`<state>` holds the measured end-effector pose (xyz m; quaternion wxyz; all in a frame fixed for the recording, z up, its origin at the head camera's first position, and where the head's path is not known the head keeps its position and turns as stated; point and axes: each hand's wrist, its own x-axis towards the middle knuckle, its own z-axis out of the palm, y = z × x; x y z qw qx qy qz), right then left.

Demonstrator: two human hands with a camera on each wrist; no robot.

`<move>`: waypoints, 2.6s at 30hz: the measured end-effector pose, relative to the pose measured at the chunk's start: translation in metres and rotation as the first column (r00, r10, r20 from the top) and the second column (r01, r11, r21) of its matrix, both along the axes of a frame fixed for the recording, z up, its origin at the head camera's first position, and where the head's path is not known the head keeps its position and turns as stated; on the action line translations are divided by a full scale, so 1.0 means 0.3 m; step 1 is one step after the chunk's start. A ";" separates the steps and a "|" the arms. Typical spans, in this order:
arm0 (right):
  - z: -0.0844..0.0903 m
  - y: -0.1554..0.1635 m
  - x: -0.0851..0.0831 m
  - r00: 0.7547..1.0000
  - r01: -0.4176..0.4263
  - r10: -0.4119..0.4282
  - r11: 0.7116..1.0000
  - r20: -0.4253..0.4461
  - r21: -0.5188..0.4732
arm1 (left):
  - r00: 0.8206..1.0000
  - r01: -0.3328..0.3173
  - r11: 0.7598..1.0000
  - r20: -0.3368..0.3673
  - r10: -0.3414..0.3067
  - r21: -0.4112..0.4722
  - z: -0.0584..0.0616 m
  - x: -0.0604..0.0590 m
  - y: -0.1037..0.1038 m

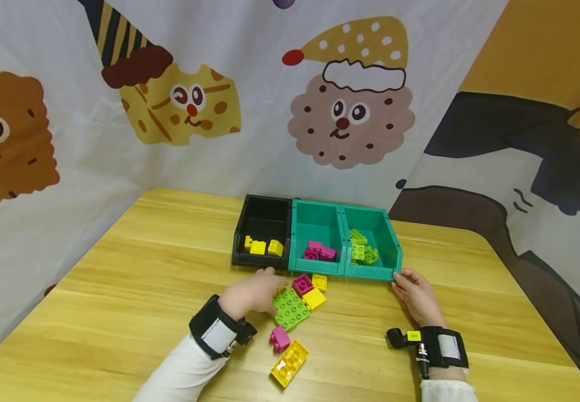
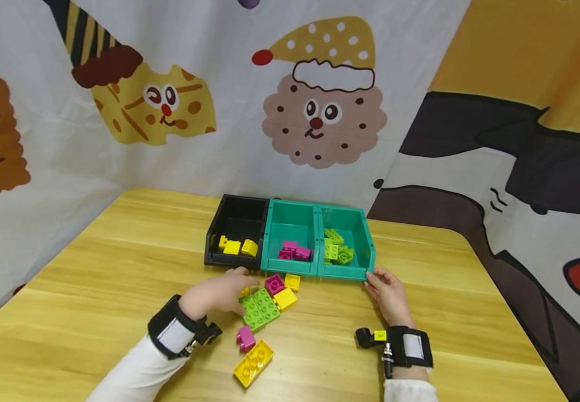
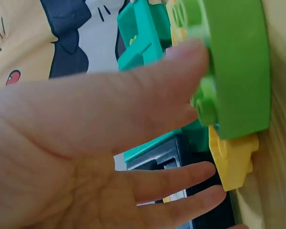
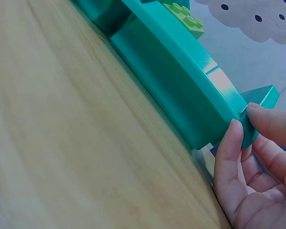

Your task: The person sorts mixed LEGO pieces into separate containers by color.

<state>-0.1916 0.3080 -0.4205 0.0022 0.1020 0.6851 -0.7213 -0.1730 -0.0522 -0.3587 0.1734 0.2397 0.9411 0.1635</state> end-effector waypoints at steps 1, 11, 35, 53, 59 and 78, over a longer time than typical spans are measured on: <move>0.000 0.000 0.001 1.000 -0.002 0.002 1.000 0.001 -0.002 | 1.000 -0.007 1.000 0.008 0.007 0.001 0.001 -0.002 -0.003; -0.006 0.007 -0.001 1.000 -0.016 0.016 1.000 -0.007 -0.004 | 0.999 -0.017 1.000 -0.048 0.016 -0.020 -0.017 -0.027 -0.014; -0.008 0.002 -0.003 1.000 -0.001 0.001 1.000 -0.008 -0.007 | 0.987 -0.019 0.991 -0.154 0.040 0.131 -0.039 -0.058 -0.031; -0.009 0.006 -0.006 1.000 -0.007 0.006 1.000 -0.019 -0.012 | 0.961 -0.052 0.954 -0.246 0.129 0.296 0.004 -0.081 -0.054; -0.009 0.011 -0.003 1.000 -0.007 0.007 1.000 -0.013 -0.008 | 0.911 -0.104 0.891 -0.317 0.263 0.441 0.006 -0.114 -0.069; -0.006 0.002 -0.003 1.000 0.008 -0.009 1.000 -0.007 -0.008 | 0.882 -0.213 0.848 -0.278 0.380 0.485 0.026 -0.276 -0.063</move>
